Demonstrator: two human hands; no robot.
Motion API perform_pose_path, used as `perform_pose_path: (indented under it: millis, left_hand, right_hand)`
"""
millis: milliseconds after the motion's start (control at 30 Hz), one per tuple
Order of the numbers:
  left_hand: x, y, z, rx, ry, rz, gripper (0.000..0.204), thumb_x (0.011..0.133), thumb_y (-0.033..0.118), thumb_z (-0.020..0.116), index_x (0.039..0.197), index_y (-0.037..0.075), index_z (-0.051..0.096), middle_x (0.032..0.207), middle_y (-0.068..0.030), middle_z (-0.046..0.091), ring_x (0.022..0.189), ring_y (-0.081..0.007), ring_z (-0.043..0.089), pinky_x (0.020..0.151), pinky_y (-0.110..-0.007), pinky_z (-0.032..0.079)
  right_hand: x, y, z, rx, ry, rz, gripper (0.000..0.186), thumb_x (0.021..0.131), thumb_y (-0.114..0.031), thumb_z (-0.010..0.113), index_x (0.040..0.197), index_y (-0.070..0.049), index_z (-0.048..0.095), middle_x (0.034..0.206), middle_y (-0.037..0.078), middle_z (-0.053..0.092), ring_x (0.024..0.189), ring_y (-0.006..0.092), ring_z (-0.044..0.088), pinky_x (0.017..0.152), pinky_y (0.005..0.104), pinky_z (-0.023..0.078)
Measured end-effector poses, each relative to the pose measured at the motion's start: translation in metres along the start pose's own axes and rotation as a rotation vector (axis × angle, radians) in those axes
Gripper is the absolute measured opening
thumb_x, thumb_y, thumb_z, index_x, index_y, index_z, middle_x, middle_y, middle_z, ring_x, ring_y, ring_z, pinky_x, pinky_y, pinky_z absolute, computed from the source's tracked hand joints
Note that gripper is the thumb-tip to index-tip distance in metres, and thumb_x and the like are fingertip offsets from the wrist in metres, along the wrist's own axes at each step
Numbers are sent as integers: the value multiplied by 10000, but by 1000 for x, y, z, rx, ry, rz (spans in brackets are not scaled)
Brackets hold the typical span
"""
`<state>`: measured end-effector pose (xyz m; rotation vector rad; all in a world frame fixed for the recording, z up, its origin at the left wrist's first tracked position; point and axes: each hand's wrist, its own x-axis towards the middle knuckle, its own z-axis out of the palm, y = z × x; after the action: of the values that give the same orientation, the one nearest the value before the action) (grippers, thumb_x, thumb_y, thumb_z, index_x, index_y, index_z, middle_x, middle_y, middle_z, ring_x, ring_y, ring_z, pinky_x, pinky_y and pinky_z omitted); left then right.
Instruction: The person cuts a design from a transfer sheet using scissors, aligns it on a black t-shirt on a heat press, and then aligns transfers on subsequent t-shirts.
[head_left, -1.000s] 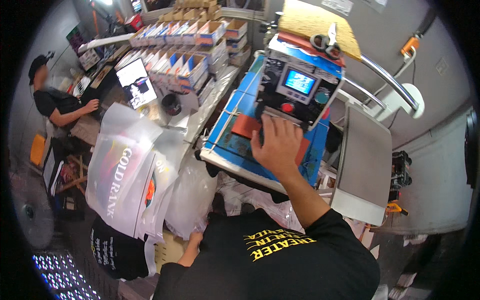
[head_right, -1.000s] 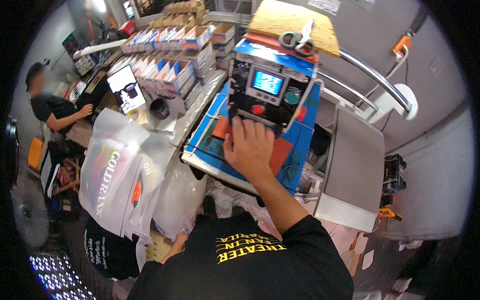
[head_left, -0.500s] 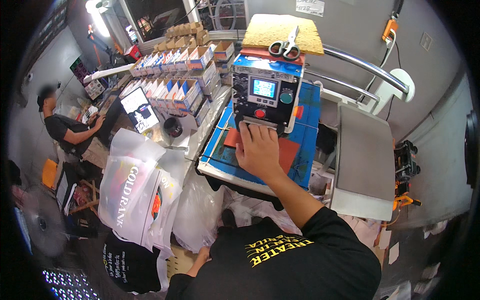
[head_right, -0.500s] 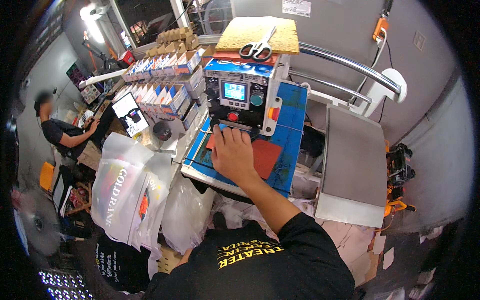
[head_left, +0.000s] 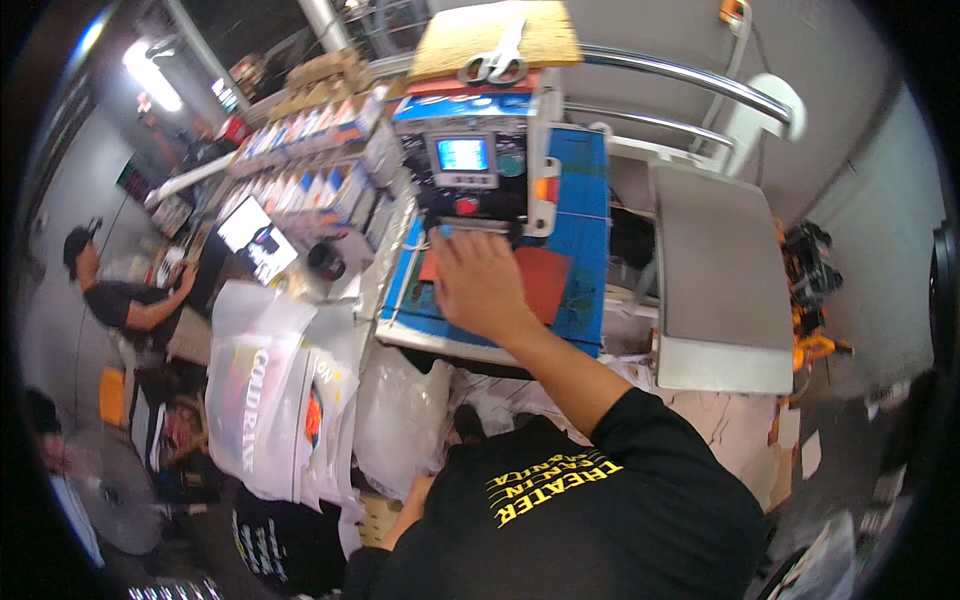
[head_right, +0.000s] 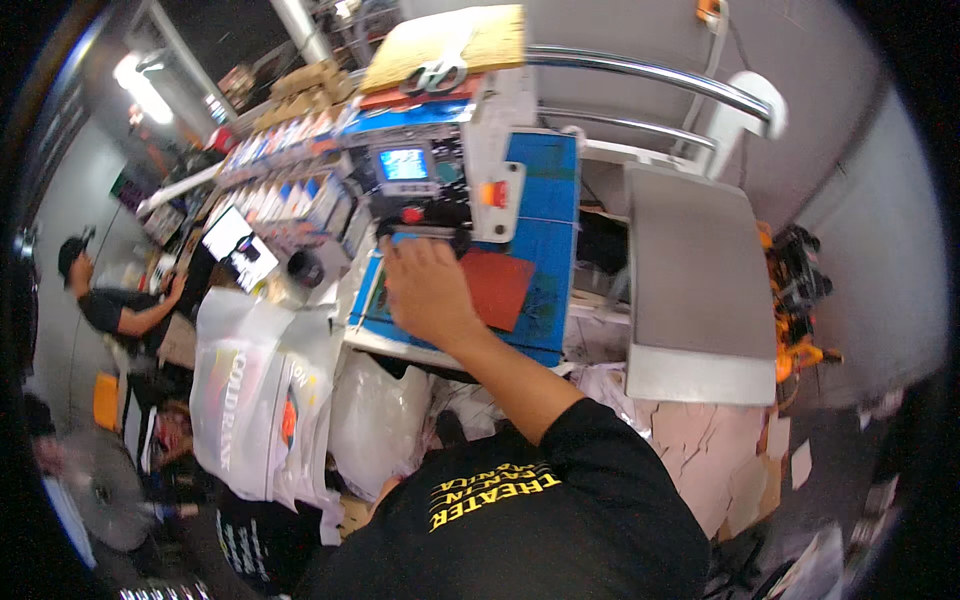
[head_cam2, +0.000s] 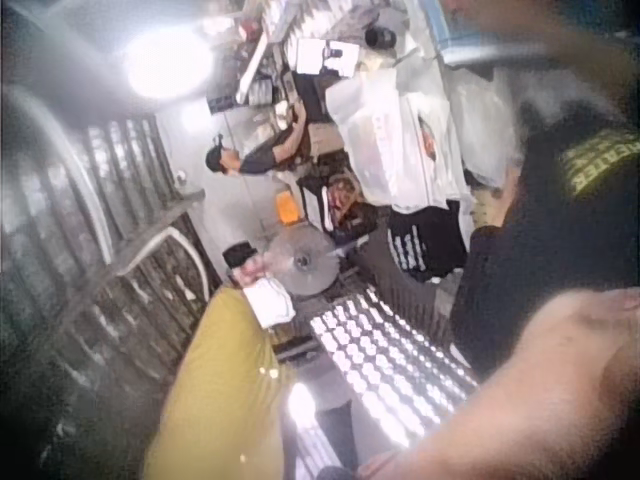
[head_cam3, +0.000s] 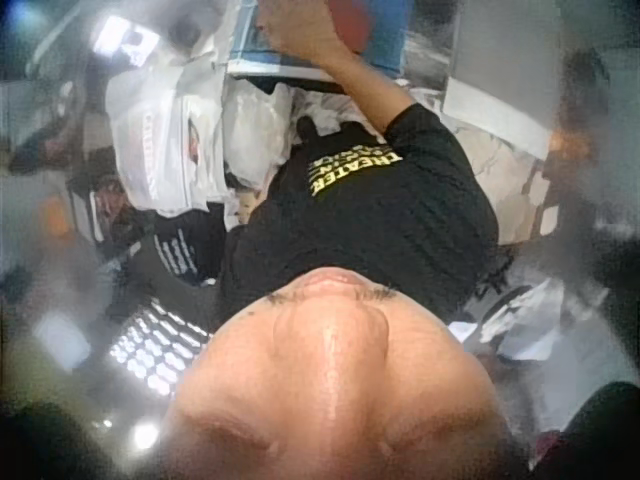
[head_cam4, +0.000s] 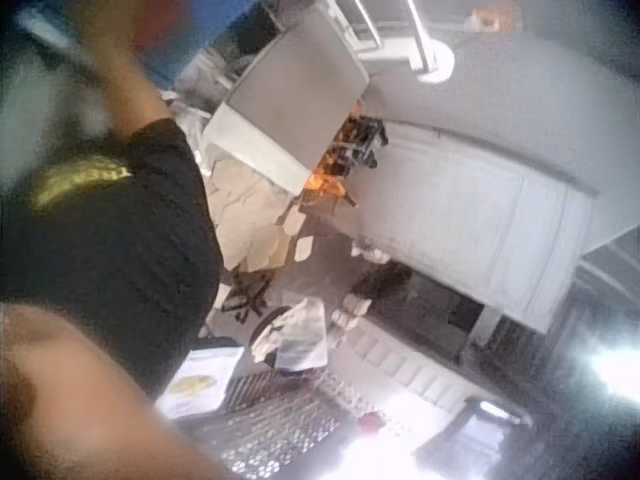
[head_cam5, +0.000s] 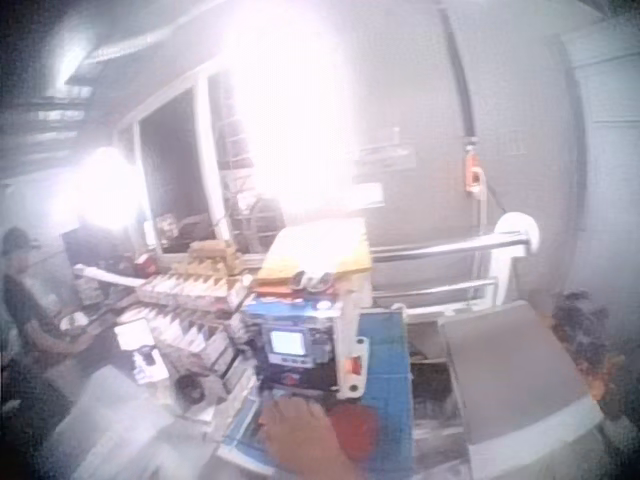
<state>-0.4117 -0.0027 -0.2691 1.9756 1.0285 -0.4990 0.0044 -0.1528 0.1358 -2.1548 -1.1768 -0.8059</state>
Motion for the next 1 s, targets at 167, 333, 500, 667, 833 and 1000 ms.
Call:
perform_pose_path:
  millis: [167, 333, 500, 667, 833, 1000]
  left_hand:
    - [-23, -29, 26, 455, 2, 131, 472, 878, 439, 581, 981, 8, 743, 1011, -239, 711, 986, -400, 682, 859, -492, 520]
    - [-48, 54, 41, -237, 377, -193, 347, 889, 299, 551, 969, 8, 721, 961, -242, 705, 878, -411, 674, 760, -512, 522]
    - [-116, 20, 115, -510, 689, -303, 262, 826, 210, 552, 938, 63, 738, 939, -235, 701, 895, -444, 668, 775, -507, 529]
    - [-218, -41, 221, -569, 602, -606, 282, 824, 193, 554, 942, 5, 727, 997, -227, 706, 948, -421, 674, 801, -526, 528]
    - [-255, -66, 273, -630, 482, -751, 341, 842, 281, 554, 953, 21, 746, 1053, -212, 712, 997, -398, 677, 857, -492, 537]
    - [-239, -120, 310, -169, 134, -338, 347, 828, 314, 581, 966, 49, 757, 1043, -206, 717, 1009, -396, 676, 841, -494, 539]
  right_hand:
    - [7, -31, -1, -28, -42, -90, 372, 796, -225, 607, 1113, -29, 603, 1027, 151, 627, 984, 339, 600, 849, 460, 467]
    - [-15, 9, -22, -278, 33, -228, 588, 827, -315, 730, 1328, -41, 592, 1267, 163, 653, 1172, 358, 608, 998, 504, 456]
    - [-12, 0, -32, -557, -184, -29, 622, 905, -589, 591, 1370, -177, 588, 1309, 101, 638, 1176, 328, 609, 938, 506, 490]
    - [-4, 19, -9, -563, -225, -17, 658, 892, -652, 574, 1371, -200, 585, 1301, 91, 639, 1171, 322, 612, 898, 521, 508]
    - [-4, 16, -13, -593, -77, -42, 628, 852, -617, 650, 1297, -174, 622, 1241, 86, 677, 1105, 333, 649, 865, 494, 528]
    - [5, 26, -2, -475, -91, -62, 640, 859, -610, 636, 1281, -128, 630, 1227, 134, 676, 1085, 378, 652, 891, 524, 514]
